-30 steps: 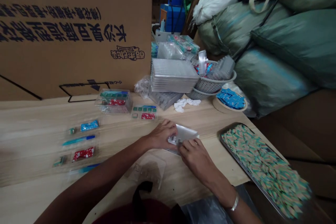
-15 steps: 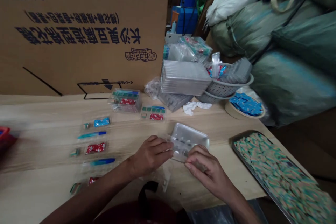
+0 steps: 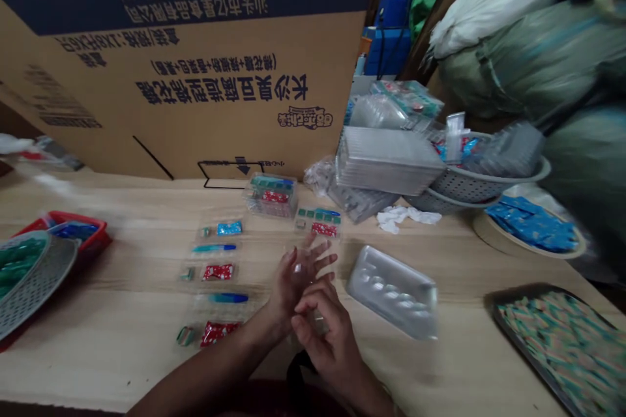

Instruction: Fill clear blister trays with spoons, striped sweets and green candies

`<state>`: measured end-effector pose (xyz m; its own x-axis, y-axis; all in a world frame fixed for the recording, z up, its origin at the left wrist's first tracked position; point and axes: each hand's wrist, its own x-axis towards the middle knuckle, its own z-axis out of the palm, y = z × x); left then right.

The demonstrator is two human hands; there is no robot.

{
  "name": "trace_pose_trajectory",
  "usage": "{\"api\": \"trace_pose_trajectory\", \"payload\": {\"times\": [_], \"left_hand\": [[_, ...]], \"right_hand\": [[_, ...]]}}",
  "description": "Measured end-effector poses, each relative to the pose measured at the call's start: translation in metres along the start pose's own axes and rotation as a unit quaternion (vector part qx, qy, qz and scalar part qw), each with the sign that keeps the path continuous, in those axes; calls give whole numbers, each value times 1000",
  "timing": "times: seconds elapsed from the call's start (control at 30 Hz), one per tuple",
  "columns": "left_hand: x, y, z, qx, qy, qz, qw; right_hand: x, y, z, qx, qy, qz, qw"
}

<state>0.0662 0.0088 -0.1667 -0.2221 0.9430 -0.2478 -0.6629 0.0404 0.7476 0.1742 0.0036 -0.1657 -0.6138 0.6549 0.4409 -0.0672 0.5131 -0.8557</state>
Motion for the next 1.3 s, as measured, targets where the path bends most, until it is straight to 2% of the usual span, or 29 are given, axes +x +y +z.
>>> {"api": "trace_pose_trajectory", "payload": {"times": [0.27,0.4,0.5,0.57,0.63,0.77,0.93,1.1,1.17,1.3], "left_hand": [[-24,-5,-5,-39,118,66,990],[-30,-3,-8,-29,113,72,991],[-32,2,-9,1,97,81,992],[-34,4,-10,8,90,90,992],[-36,5,-11,-2,100,91,991],[-40,6,-14,-45,147,74,985],[-43,8,-20,-69,170,77,980],[-46,10,-27,-74,163,72,981],[-48,8,-30,-65,156,84,982],[-48,2,-37,-49,158,127,978]], "right_hand": [[10,1,5,112,-9,149,982],[2,1,18,78,19,115,990],[-8,-1,30,27,82,74,993],[-11,-1,35,24,110,85,990],[-8,0,36,56,86,113,988],[4,9,32,134,-12,138,981],[11,18,36,175,-34,121,976],[11,11,44,123,-8,93,988],[15,4,40,89,-38,78,992],[26,-14,28,16,-142,79,987]]}}
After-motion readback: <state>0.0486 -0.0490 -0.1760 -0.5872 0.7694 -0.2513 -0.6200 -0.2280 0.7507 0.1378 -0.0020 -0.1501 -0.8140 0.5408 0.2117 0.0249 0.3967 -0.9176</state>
